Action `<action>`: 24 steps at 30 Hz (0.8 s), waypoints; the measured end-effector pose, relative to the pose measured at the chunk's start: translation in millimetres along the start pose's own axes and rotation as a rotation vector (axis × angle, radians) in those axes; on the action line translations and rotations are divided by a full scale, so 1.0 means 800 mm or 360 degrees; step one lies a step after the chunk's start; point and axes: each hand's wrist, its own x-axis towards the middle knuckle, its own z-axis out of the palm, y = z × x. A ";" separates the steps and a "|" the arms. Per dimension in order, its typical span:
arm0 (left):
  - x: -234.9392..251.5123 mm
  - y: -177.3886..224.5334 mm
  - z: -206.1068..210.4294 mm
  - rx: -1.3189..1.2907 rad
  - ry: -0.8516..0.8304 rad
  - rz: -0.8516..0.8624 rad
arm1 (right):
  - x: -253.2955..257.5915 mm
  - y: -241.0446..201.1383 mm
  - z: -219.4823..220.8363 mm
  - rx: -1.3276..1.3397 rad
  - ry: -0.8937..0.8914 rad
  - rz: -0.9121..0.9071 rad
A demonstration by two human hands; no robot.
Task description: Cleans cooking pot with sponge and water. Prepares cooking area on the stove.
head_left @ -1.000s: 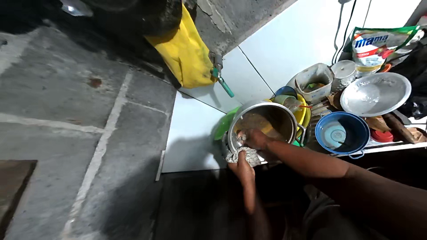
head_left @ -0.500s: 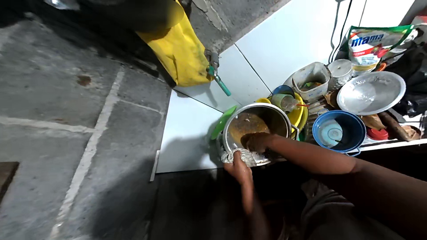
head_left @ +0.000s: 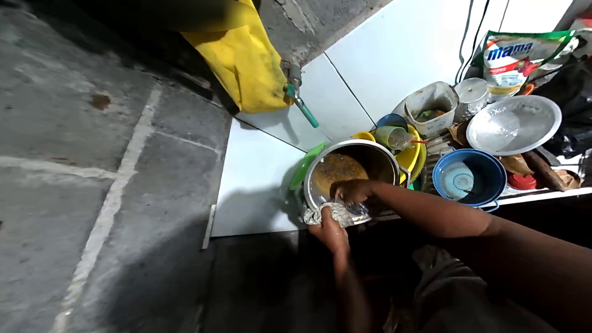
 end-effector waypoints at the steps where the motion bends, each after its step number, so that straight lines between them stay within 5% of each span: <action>1: 0.002 0.002 -0.001 -0.0004 0.0012 0.0010 | 0.018 0.015 0.007 -0.0040 0.0296 -0.0025; 3: 0.006 0.006 -0.001 -0.0015 0.0035 0.0032 | 0.031 0.018 0.008 -0.0050 0.0711 -0.0040; 5: 0.006 0.009 0.003 -0.0044 0.0038 0.0036 | 0.019 0.003 0.009 -0.0016 0.0789 -0.0037; 10: 0.001 -0.004 0.002 -0.0082 0.0001 0.0103 | 0.002 -0.014 0.025 -0.0017 0.0394 0.0361; 18: 0.007 -0.017 -0.018 -0.0033 -0.0048 0.0114 | -0.007 -0.012 0.020 0.0028 -0.0067 0.0278; 24: 0.012 0.000 -0.008 -0.0101 -0.0056 0.0142 | 0.022 -0.011 0.036 0.0042 0.0639 0.0268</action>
